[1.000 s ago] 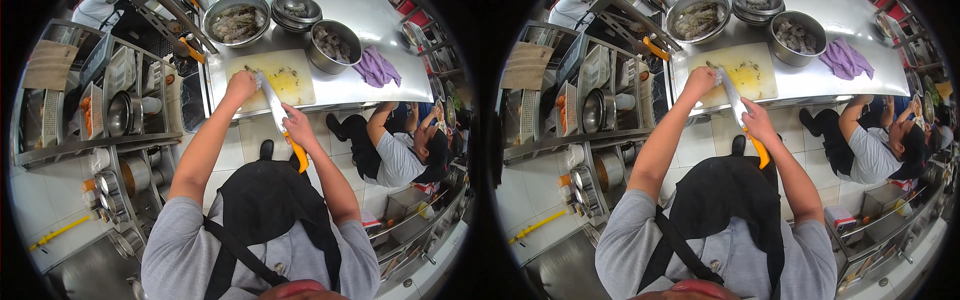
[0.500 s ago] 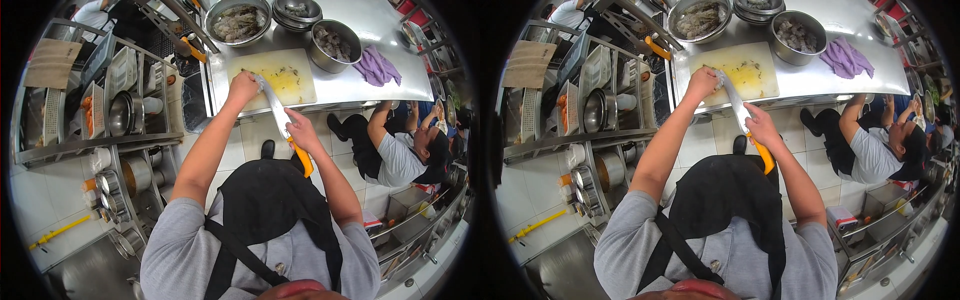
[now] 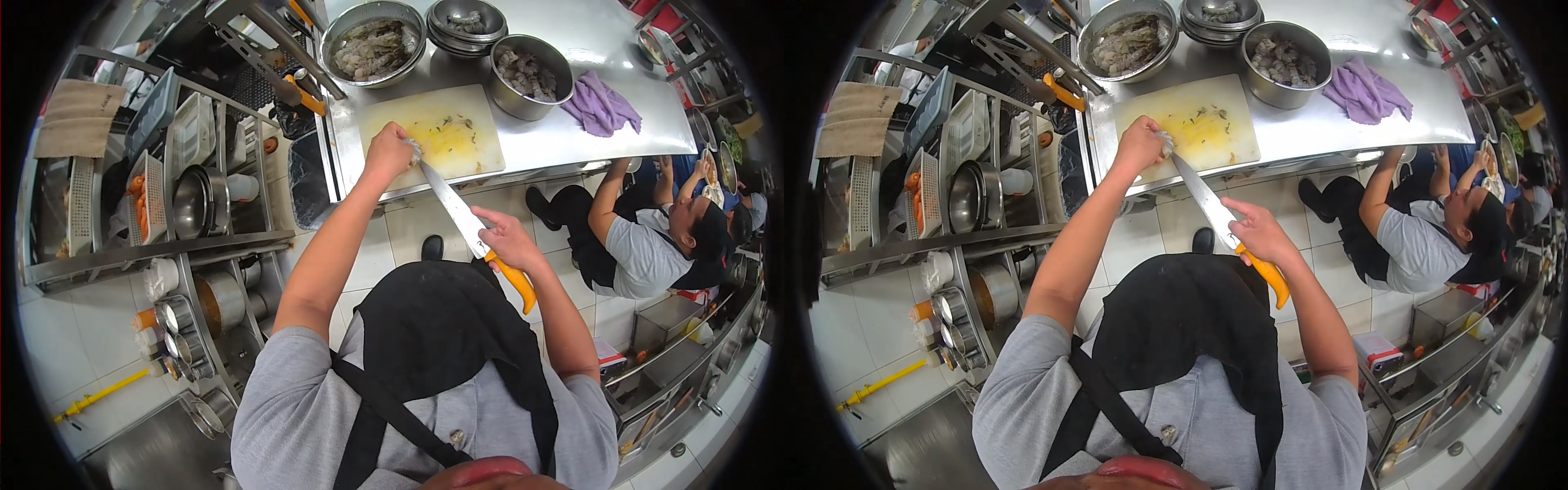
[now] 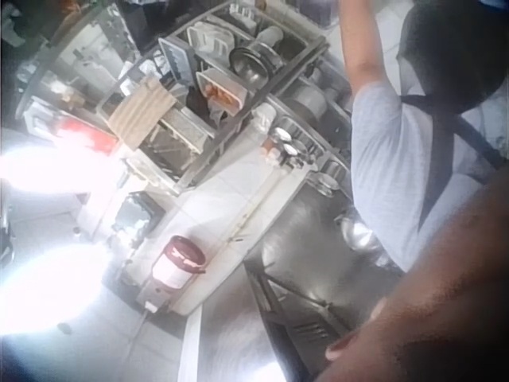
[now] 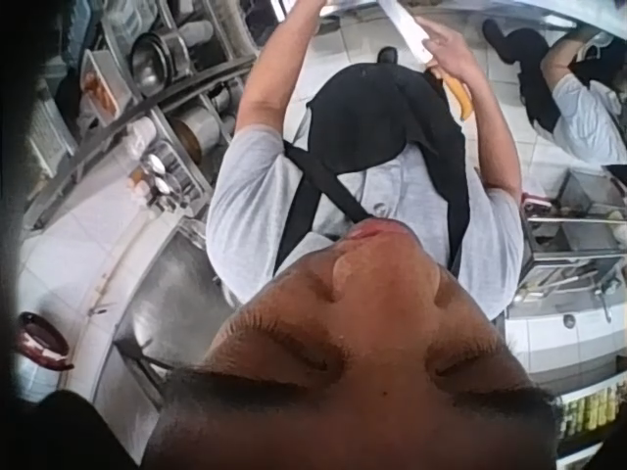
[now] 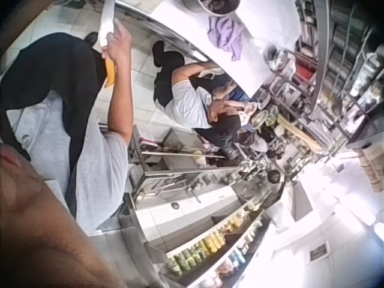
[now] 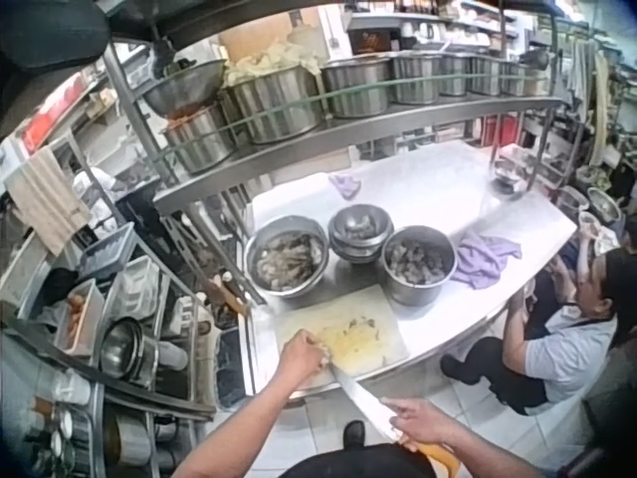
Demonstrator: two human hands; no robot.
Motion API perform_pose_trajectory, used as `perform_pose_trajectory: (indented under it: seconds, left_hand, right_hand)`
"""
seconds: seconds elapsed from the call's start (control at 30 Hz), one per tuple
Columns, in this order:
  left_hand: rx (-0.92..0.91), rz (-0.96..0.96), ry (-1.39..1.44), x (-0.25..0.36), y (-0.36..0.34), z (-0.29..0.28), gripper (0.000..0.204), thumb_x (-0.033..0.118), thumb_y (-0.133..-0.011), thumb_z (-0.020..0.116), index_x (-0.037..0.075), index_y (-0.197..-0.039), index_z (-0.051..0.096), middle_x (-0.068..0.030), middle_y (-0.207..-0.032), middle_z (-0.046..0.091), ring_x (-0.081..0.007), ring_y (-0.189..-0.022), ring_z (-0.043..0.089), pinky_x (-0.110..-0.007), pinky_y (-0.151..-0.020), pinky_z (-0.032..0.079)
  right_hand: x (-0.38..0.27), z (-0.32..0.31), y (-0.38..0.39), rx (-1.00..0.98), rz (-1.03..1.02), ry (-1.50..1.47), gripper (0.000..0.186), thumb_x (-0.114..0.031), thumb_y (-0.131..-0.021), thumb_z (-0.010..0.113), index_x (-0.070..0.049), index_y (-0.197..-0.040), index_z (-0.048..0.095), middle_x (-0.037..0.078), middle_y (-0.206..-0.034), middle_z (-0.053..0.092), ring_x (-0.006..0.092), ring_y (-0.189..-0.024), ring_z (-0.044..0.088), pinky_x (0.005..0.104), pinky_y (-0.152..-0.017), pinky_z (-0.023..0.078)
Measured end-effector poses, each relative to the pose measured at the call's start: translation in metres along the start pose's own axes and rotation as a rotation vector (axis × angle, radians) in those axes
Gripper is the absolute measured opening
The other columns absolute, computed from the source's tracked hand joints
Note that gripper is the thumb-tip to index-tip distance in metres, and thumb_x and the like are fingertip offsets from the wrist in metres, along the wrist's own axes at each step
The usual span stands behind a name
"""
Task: Preparing shrimp by peeling and deveining them on a cutting board in a professional kitchen.
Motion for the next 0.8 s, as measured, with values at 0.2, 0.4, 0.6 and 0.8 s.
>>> perform_pose_trajectory:
  seconds: [0.2,0.4,0.6,0.8]
  left_hand:
    - [0.032,0.998,-0.712,0.062,0.034,0.005,0.024,0.004,-0.078,0.061,0.006,-0.101,0.066,-0.011,-0.105,0.064,-0.0293,-0.107,0.057,-0.041,-0.095,0.046]
    - [-0.247,1.103,-0.905,0.057,0.031,0.023,0.021,0.009,-0.079,0.061,0.007,-0.1,0.064,-0.0099,-0.104,0.061,-0.0292,-0.106,0.054,-0.041,-0.095,0.043]
    - [-0.138,1.094,-0.792,0.063,0.033,0.01,0.021,0.011,-0.078,0.065,0.006,-0.097,0.058,-0.0109,-0.097,0.059,-0.0309,-0.099,0.055,-0.041,-0.089,0.045]
    - [0.091,1.168,-0.57,0.082,0.048,-0.014,0.034,0.005,-0.073,0.068,0.006,-0.104,0.055,-0.0117,-0.095,0.056,-0.0327,-0.093,0.055,-0.042,-0.087,0.046]
  right_hand:
    - [-0.007,-0.009,0.016,0.04,0.0,0.021,0.054,-0.003,-0.094,0.051,-0.007,-0.147,0.044,0.002,-0.063,0.056,0.011,-0.04,0.049,0.0269,-0.04,0.041]
    - [-0.013,-0.016,0.015,0.099,-0.026,0.003,0.053,-0.002,-0.095,0.051,-0.006,-0.147,0.043,0.002,-0.063,0.057,0.0108,-0.038,0.049,0.0263,-0.039,0.041]
    - [-0.016,-0.022,0.013,0.12,-0.024,0.002,0.053,-0.002,-0.094,0.051,-0.006,-0.147,0.043,0.002,-0.062,0.056,0.011,-0.038,0.049,0.0265,-0.038,0.041]
    - [-0.017,-0.028,0.008,0.115,-0.018,0.022,0.053,-0.001,-0.094,0.051,-0.006,-0.146,0.044,0.002,-0.061,0.054,0.0111,-0.038,0.05,0.027,-0.038,0.041]
Point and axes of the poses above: each hand's wrist, its own y-axis away from the middle knuckle, its own z-axis out of the palm, x = y × z, the point moved 10 cm from there along -y, towards the middle knuckle
